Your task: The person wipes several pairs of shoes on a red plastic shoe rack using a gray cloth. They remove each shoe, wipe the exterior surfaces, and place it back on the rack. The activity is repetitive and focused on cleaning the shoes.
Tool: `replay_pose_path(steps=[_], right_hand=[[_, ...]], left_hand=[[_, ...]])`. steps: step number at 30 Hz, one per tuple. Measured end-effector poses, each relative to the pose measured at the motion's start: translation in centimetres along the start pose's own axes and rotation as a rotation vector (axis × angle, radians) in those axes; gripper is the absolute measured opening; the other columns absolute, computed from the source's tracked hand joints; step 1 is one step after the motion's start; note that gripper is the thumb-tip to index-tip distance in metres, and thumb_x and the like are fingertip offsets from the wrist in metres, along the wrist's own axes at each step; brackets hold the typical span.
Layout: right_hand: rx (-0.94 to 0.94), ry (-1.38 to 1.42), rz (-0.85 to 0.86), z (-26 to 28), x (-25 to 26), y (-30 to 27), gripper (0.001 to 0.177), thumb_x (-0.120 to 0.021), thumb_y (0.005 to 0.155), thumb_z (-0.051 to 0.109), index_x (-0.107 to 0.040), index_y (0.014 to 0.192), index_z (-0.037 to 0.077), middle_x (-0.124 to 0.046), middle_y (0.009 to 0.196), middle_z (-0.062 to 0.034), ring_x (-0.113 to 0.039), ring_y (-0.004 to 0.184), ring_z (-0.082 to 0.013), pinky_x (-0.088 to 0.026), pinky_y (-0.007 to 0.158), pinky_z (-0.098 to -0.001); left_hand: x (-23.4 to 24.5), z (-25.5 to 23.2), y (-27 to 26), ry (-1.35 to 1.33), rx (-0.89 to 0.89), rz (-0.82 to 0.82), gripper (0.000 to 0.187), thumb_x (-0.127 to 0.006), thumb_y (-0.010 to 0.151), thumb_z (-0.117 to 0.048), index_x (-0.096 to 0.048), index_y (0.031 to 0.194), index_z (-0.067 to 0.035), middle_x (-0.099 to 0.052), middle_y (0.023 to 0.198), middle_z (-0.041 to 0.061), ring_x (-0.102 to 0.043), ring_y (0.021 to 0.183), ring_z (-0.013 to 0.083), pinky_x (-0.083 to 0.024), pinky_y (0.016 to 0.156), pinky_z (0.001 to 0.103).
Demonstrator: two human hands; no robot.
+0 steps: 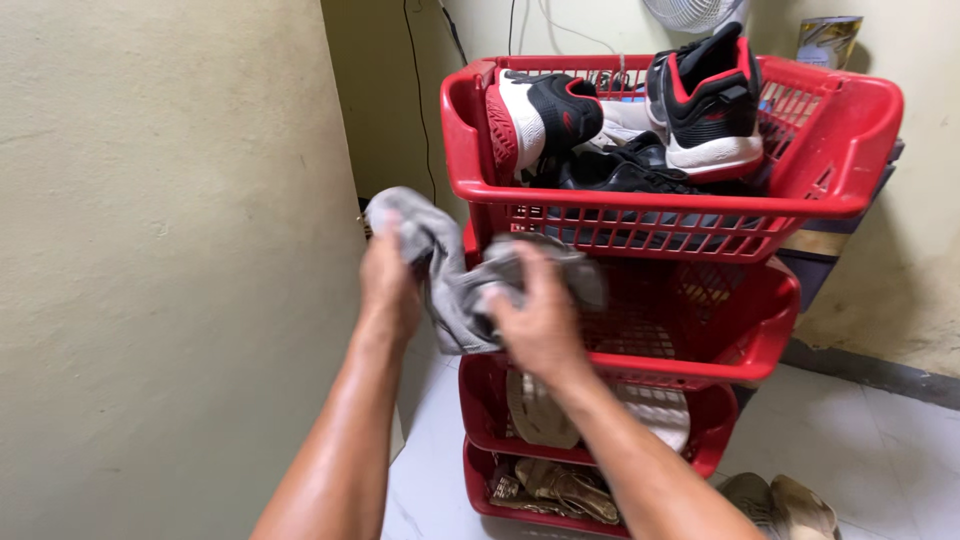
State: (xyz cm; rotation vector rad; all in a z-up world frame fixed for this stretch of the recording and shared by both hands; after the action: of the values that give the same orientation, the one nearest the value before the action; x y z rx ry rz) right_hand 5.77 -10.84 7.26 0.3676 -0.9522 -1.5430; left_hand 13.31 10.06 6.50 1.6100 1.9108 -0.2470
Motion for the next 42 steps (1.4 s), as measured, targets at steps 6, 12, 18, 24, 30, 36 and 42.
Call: replay_pose_path(steps=[6,12,18,24,30,36,42], right_hand=[[-0.302,-0.233,0.439,-3.4,-5.2,0.3,0.077,-0.077,0.078,0.044,-0.048,0.142,0.012,-0.059,0.139,-0.0136,-0.06,0.124,-0.0313,-0.047,0.104,-0.0454],[-0.38,-0.14,0.544,-4.5,-4.8,0.9,0.085,-0.084,0.061,0.056,-0.058,0.132,0.015,-0.076,0.117,-0.0113,-0.074,0.11,-0.0272,-0.056,0.095,-0.0408],[-0.469,-0.262,0.476,-5.0,-4.7,-0.2,0.086,-0.087,0.062,0.057,-0.059,0.128,0.01,-0.074,0.117,-0.014,-0.073,0.109,-0.0272,-0.056,0.096,-0.0412],[-0.346,0.006,0.541,-6.0,-4.9,0.1,0.094,-0.092,0.059,0.043,-0.051,0.137,0.011,-0.072,0.123,-0.0117,-0.07,0.113,-0.0226,-0.054,0.099,-0.0371],[-0.326,0.008,0.565,-8.0,-5.5,0.3,0.091,-0.087,0.063,0.03,-0.048,0.143,0.01,-0.07,0.125,-0.0106,-0.068,0.115,-0.0238,-0.051,0.103,-0.0381],[-0.289,-0.04,0.582,-8.6,-5.7,0.5,0.096,-0.09,0.06,0.03,-0.046,0.143,0.01,-0.065,0.131,-0.012,-0.064,0.12,-0.024,-0.049,0.105,-0.0385],[-0.213,0.059,0.573,-8.4,-5.9,0.7,0.096,-0.093,0.062,0.027,-0.044,0.142,0.007,-0.063,0.129,-0.0107,-0.062,0.118,-0.023,-0.048,0.104,-0.0388]], left_hand=[[-1.7,4.7,0.7,0.864,-0.442,0.214,0.059,-0.064,0.094,-0.034,-0.054,0.141,0.0,-0.06,0.133,0.022,-0.058,0.122,0.0402,-0.045,0.102,0.045],[-0.4,5.9,1.8,1.164,0.045,-0.003,0.058,-0.067,0.088,-0.044,-0.068,0.123,0.003,-0.069,0.122,0.03,-0.065,0.121,0.043,-0.051,0.104,0.045],[0.2,4.9,-1.1,1.251,0.179,-0.09,0.074,-0.063,0.087,-0.062,-0.069,0.121,0.004,-0.066,0.126,0.031,-0.062,0.123,0.0441,-0.047,0.106,0.048],[-0.6,4.5,-1.0,1.311,0.143,-0.024,0.069,-0.063,0.088,-0.059,-0.072,0.116,0.004,-0.069,0.123,0.031,-0.066,0.119,0.0431,-0.051,0.104,0.047],[-3.2,2.8,-1.8,1.233,-0.652,0.005,0.052,-0.063,0.076,-0.01,-0.06,0.126,0.002,-0.057,0.131,0.03,-0.062,0.108,0.0498,-0.052,0.092,0.053],[-2.9,3.0,-2.5,1.412,-0.502,0.085,0.041,-0.062,0.078,-0.008,-0.066,0.119,-0.006,-0.053,0.133,0.024,-0.063,0.109,0.0463,-0.052,0.091,0.054],[-2.5,2.4,-3.6,1.292,-0.561,-0.006,0.038,-0.062,0.077,-0.009,-0.069,0.115,-0.009,-0.065,0.116,0.024,-0.067,0.099,0.0473,-0.054,0.087,0.055]])
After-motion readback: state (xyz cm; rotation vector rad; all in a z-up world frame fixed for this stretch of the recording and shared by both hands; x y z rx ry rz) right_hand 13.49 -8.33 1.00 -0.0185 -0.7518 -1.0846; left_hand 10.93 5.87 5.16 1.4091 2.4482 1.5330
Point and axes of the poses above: each hand's wrist, its own y-axis towards the middle knuckle, its own x-axis out of the back of the hand, z = x × y, the point moved 5 cm from there along y, towards the middle knuckle
